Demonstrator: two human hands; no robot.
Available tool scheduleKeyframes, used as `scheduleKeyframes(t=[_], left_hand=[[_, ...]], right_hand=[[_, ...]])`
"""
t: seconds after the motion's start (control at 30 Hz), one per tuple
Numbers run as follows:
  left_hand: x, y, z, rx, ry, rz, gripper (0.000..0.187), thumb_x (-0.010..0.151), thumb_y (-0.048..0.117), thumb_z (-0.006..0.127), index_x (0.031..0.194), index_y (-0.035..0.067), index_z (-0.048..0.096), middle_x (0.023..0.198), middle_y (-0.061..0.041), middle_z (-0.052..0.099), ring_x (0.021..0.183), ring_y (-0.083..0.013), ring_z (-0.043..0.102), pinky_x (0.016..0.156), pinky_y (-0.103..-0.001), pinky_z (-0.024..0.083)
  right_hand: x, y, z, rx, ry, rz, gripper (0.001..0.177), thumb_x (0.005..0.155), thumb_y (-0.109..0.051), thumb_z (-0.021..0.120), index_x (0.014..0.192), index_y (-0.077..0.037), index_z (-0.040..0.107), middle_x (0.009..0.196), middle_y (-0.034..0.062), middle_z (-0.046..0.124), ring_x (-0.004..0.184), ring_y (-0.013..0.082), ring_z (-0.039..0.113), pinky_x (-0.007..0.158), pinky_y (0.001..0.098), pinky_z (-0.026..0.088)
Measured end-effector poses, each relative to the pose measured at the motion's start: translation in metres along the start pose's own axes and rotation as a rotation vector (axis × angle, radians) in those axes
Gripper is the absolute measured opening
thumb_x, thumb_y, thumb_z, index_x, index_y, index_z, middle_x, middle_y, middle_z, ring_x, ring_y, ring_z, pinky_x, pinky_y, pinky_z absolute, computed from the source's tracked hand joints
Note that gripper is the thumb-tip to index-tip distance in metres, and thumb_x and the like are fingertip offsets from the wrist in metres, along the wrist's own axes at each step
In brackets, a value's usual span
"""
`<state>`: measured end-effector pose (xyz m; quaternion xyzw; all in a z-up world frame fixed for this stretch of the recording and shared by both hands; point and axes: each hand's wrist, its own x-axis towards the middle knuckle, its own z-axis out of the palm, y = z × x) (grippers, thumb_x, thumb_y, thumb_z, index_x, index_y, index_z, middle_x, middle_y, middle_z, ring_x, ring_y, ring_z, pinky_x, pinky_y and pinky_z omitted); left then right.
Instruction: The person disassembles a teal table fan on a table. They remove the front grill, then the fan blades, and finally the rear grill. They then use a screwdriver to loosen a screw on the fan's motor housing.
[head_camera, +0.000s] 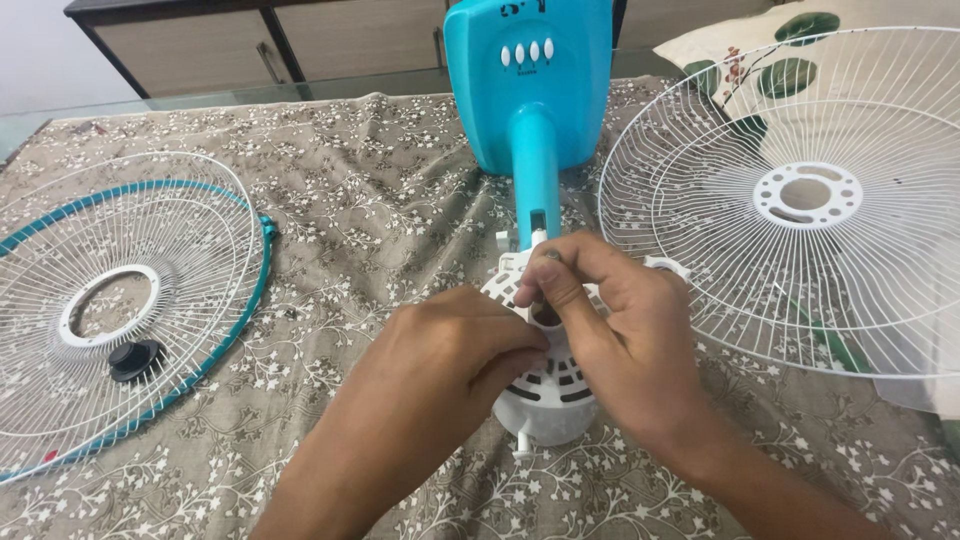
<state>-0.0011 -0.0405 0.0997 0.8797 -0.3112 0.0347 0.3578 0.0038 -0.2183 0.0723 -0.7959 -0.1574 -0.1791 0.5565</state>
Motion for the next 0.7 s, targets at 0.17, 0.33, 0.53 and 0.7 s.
scheduleKeyframes(t=[0.17,0.33,0.53,0.7], left_hand=[[-0.0002,-0.0026,-0.0013,-0.035,0.045,0.087,0.014,0.085,0.015,0.072,0.096,0.008,0.078,0.09,-0.006,0.075,0.081,-0.0198,0.071,0.075,-0.036,0.056],[-0.0018,0.0019,-0.0016,0.014,0.022,-0.016,0.014,0.084,0.015,0.073,0.093,0.008,0.08,0.081,-0.008,0.074,0.076,-0.0235,0.071,0.072,-0.04,0.054],[-0.0009,0.0036,-0.0028,0.012,0.05,0.079,0.014,0.083,0.013,0.072,0.093,0.005,0.078,0.083,-0.009,0.074,0.08,-0.0246,0.07,0.075,-0.04,0.055],[0.0004,0.0046,0.004,-0.037,0.051,0.069,0.016,0.084,0.01,0.073,0.098,0.007,0.08,0.085,-0.009,0.075,0.078,-0.0216,0.071,0.072,-0.038,0.056]], right_hand=[[0.0006,0.0011,0.0001,0.001,-0.005,-0.008,0.022,0.103,-0.019,0.058,0.093,-0.004,0.072,0.078,0.0012,0.076,0.07,0.0071,0.073,0.063,0.0238,0.06],[0.0008,-0.0003,0.0004,-0.014,0.011,0.01,0.022,0.103,-0.02,0.058,0.094,-0.005,0.071,0.078,0.0006,0.077,0.071,0.0068,0.074,0.065,0.0234,0.06],[0.0009,-0.0011,0.0008,-0.051,0.025,0.002,0.023,0.103,-0.021,0.058,0.094,-0.005,0.071,0.078,0.0,0.077,0.069,0.0065,0.074,0.062,0.0234,0.06],[0.0016,-0.0003,0.0009,-0.004,0.014,0.045,0.024,0.102,-0.022,0.057,0.093,-0.005,0.071,0.077,0.0009,0.077,0.068,0.0075,0.076,0.059,0.0235,0.062]])
